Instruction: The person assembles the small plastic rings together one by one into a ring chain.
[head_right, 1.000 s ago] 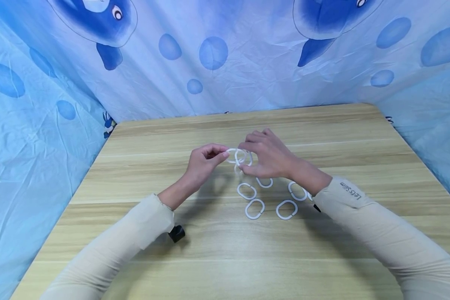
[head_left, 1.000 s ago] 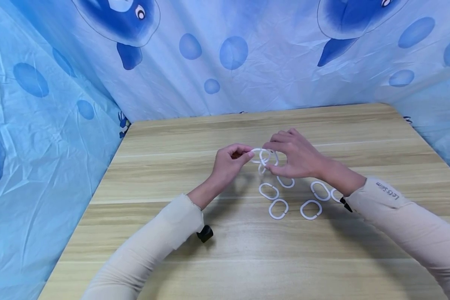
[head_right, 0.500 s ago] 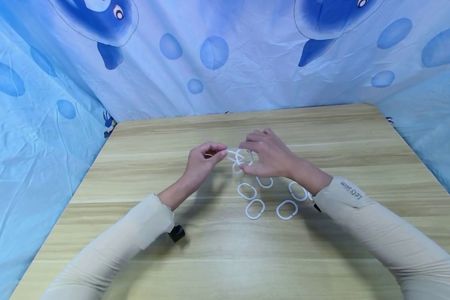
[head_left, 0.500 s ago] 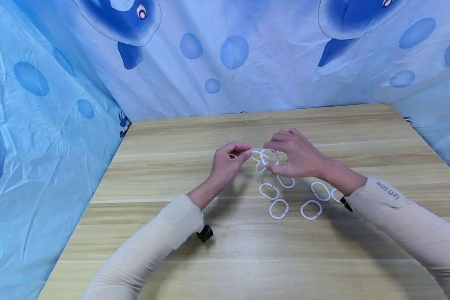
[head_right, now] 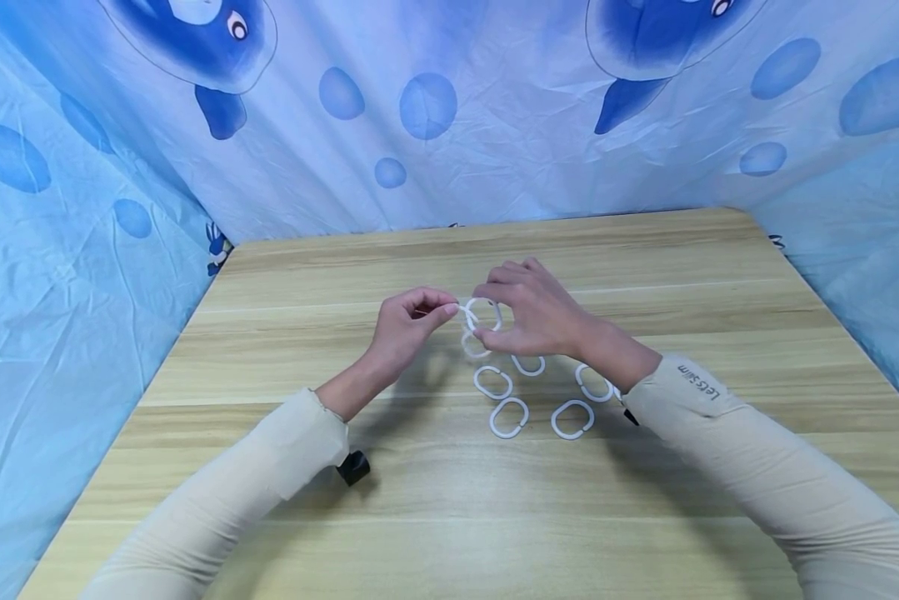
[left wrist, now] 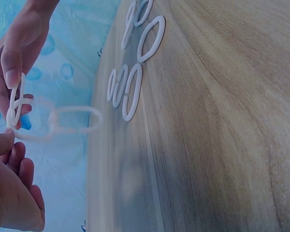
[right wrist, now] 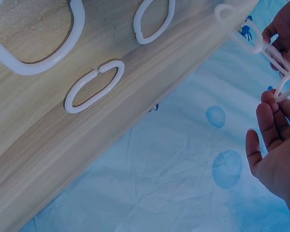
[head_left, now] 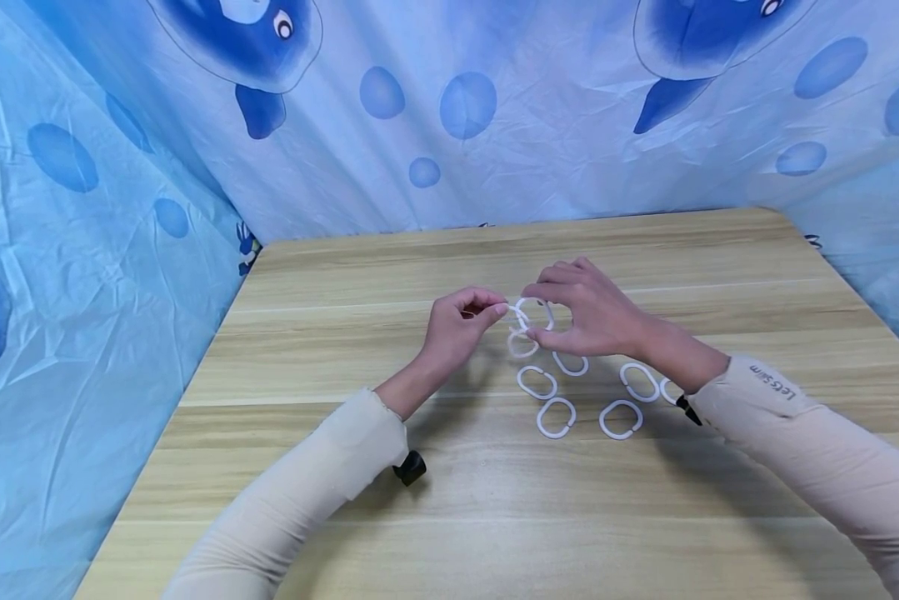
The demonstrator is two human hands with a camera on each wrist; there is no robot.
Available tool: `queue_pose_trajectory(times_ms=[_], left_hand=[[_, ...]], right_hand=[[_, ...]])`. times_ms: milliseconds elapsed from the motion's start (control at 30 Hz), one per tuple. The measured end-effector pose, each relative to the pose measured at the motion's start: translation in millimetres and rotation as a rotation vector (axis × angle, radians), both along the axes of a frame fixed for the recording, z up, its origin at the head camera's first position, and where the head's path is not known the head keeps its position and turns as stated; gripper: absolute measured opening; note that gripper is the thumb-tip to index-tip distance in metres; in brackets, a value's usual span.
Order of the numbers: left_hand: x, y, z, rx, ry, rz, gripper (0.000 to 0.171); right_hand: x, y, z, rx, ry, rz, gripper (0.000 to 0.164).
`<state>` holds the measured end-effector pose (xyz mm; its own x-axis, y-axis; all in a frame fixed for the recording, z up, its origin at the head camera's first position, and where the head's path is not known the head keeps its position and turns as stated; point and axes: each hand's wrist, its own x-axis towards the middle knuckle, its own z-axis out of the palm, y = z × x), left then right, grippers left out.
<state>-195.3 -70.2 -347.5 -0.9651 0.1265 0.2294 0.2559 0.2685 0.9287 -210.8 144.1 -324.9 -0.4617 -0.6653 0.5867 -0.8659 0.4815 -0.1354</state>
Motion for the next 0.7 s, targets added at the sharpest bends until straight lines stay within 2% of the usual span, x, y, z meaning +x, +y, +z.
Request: queue_pose_trajectory(times_ms=[200, 467, 567, 700], left_hand=[[0.5, 0.7, 1.5, 0.014, 0.017, -0.005, 0.01], [2.2, 1.2, 1.9, -0.017, 0.177, -0.07, 0.004], [2.7, 1.8, 2.4, -0.026, 0.188, -0.067, 0.005], [2.4, 2.6, 2.4, -0.029, 0.164, -0.055, 0.012]], right_hand=[[0.0, -0.4, 0.4, -0.01, 0.007, 0.003, 0.04], [-2.0, -2.8, -1.8, -0.028, 0.002, 0.018, 0.038], [-2.4, -3.6, -2.1, -0.027, -0.015, 0.021, 0.038], [-1.8, -4.5, -1.5, -0.016, -0.076, 0.032, 0.037]])
